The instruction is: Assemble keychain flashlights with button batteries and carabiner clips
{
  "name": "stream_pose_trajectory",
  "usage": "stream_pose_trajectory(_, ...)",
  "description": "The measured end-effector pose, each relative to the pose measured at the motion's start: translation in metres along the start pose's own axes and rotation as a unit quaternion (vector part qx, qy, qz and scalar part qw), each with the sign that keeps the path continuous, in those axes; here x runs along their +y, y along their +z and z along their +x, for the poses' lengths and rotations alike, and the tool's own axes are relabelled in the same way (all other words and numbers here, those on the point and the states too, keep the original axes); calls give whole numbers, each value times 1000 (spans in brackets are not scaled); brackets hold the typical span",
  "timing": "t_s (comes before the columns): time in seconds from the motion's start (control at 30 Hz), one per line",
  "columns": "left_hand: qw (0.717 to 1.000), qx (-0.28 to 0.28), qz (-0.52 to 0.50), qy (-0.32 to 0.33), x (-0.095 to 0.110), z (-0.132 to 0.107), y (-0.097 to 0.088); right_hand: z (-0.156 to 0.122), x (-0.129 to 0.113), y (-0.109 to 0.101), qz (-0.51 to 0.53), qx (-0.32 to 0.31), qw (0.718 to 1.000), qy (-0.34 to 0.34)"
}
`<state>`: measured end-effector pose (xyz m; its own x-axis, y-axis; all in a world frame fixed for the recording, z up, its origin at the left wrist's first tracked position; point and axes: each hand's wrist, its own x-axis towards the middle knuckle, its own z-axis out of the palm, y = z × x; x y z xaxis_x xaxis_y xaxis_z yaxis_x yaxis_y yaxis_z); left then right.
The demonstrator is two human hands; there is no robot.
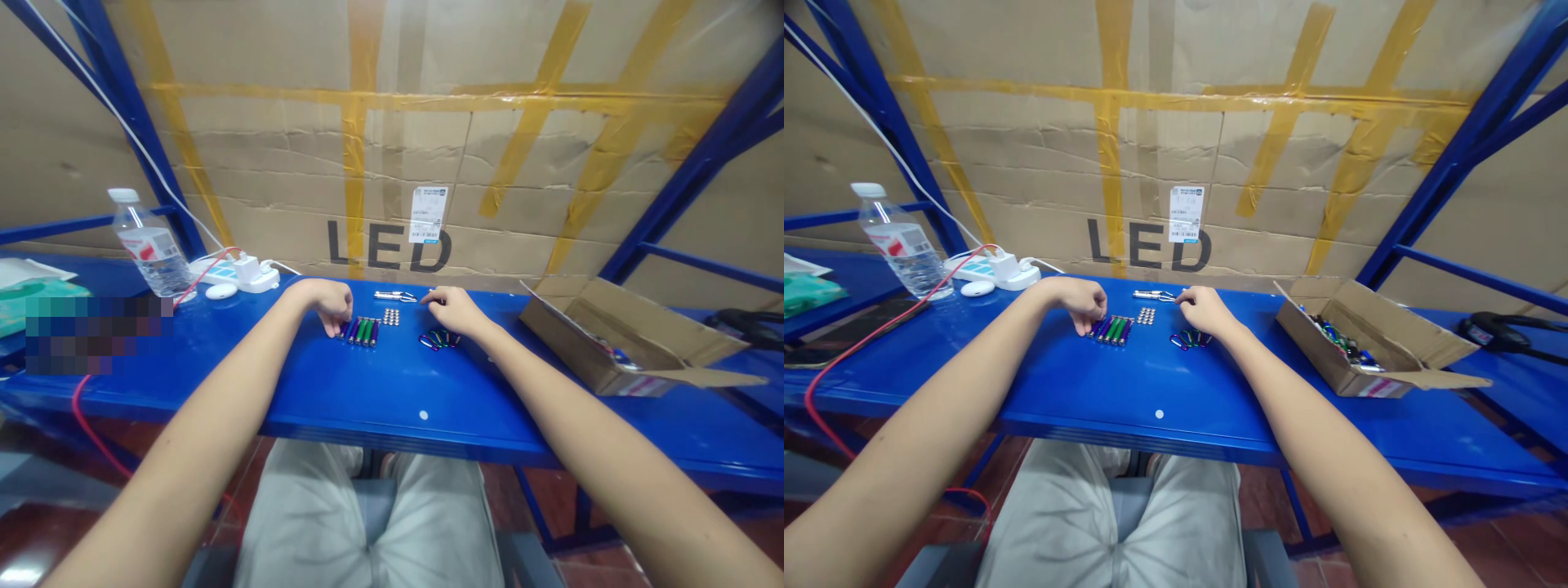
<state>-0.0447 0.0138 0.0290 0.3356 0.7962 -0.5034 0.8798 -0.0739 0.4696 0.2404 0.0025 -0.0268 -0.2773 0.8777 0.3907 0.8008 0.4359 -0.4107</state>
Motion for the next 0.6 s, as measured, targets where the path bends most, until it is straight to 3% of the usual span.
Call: stream_pose_trajectory(0.6, 1000, -11, -14, 9, 1, 2, 2, -1, -4, -2, -6, -17, 1000, 6)
